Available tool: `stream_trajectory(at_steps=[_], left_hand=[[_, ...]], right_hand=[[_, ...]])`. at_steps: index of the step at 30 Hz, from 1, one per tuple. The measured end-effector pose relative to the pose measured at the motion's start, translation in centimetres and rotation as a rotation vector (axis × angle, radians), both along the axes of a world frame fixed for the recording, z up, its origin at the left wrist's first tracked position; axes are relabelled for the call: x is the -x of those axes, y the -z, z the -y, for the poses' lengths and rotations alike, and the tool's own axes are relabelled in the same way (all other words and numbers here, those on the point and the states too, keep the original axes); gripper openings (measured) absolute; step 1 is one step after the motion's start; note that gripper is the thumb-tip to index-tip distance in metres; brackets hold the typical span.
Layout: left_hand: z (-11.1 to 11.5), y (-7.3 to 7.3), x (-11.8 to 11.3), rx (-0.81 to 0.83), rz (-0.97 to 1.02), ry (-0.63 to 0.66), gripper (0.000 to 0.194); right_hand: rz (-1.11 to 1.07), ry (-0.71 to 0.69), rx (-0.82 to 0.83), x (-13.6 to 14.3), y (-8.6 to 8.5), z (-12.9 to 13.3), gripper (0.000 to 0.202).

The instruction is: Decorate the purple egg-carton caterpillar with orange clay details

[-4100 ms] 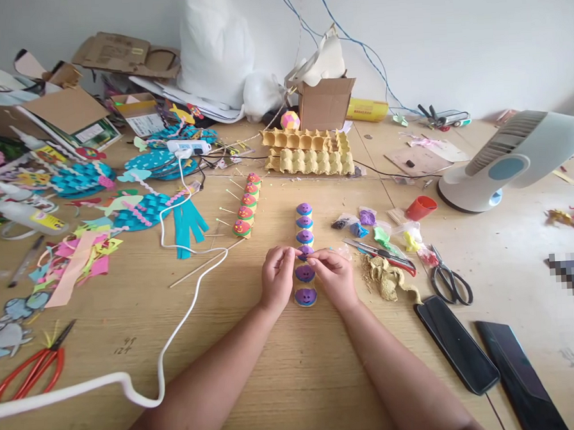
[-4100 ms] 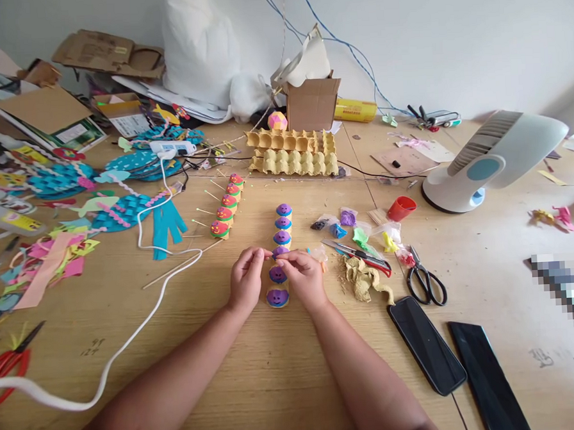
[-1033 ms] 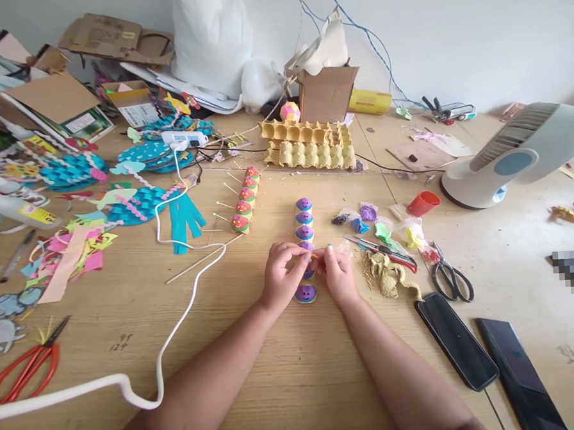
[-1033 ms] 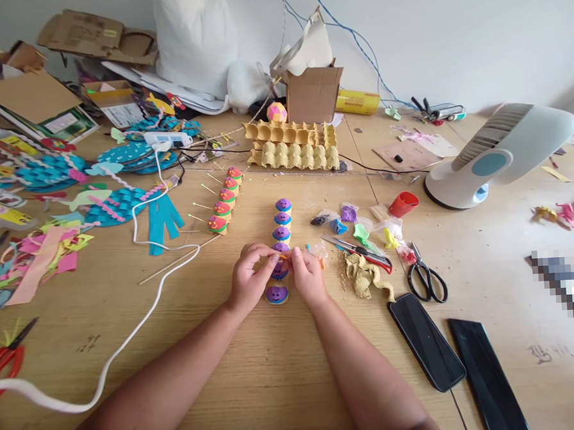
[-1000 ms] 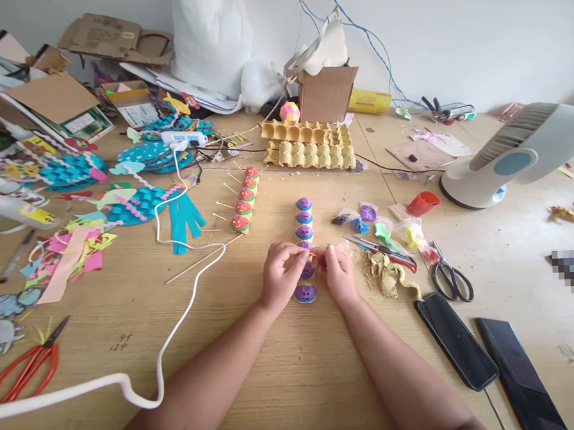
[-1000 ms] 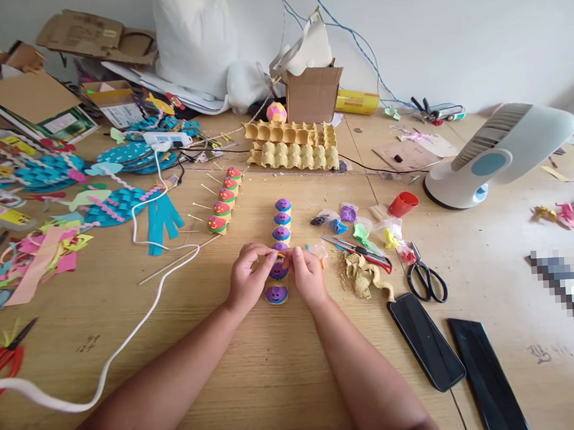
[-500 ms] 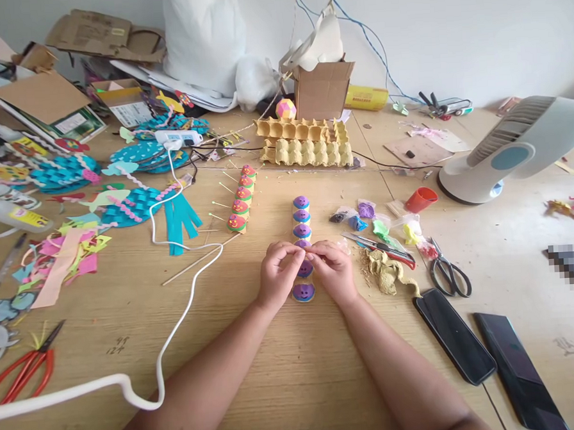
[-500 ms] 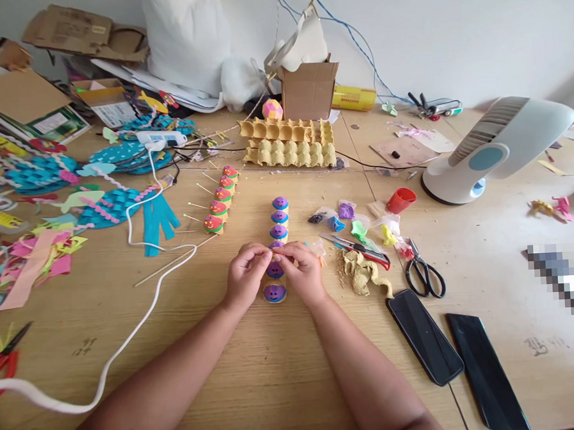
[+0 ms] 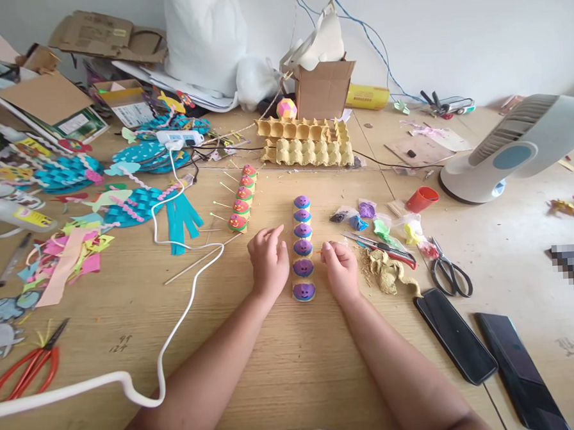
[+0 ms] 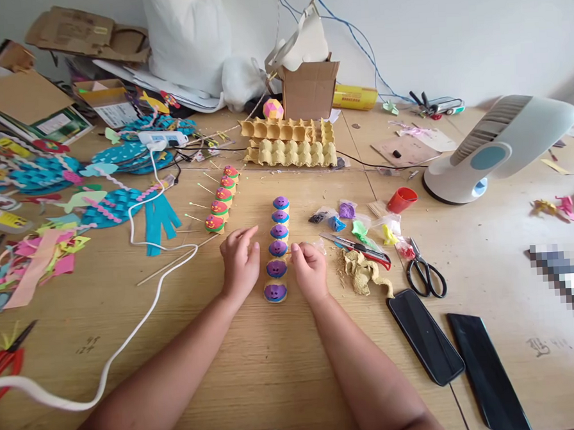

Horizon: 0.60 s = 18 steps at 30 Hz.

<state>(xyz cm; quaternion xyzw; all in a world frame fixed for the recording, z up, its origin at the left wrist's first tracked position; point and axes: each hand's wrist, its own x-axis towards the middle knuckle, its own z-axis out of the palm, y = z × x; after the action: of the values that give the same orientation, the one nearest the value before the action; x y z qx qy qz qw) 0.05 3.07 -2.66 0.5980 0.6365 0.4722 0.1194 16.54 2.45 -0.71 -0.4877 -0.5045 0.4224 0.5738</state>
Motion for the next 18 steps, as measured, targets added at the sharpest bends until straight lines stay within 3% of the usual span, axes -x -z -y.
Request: stream_trajectory(at_steps=[4,10,18], left_hand=[[-0.07,0.07,0.04,0.087,-0.233,0.031,0.041],[-0.24,0.54,0.2,0.149,-0.302,0.038,0.034],[-0.22,-0.25,0.94,0.05,-0.359,0.034,0.009]], right_hand=[[-0.011,0.024,0.016,-0.05,-0.02,-0.03,0.054],[0.011,0.043,0.017,-0.11,0.1,-0.17,0.054],[0.007,0.053,0.01,-0.11,0.03,-0.09,0.053]])
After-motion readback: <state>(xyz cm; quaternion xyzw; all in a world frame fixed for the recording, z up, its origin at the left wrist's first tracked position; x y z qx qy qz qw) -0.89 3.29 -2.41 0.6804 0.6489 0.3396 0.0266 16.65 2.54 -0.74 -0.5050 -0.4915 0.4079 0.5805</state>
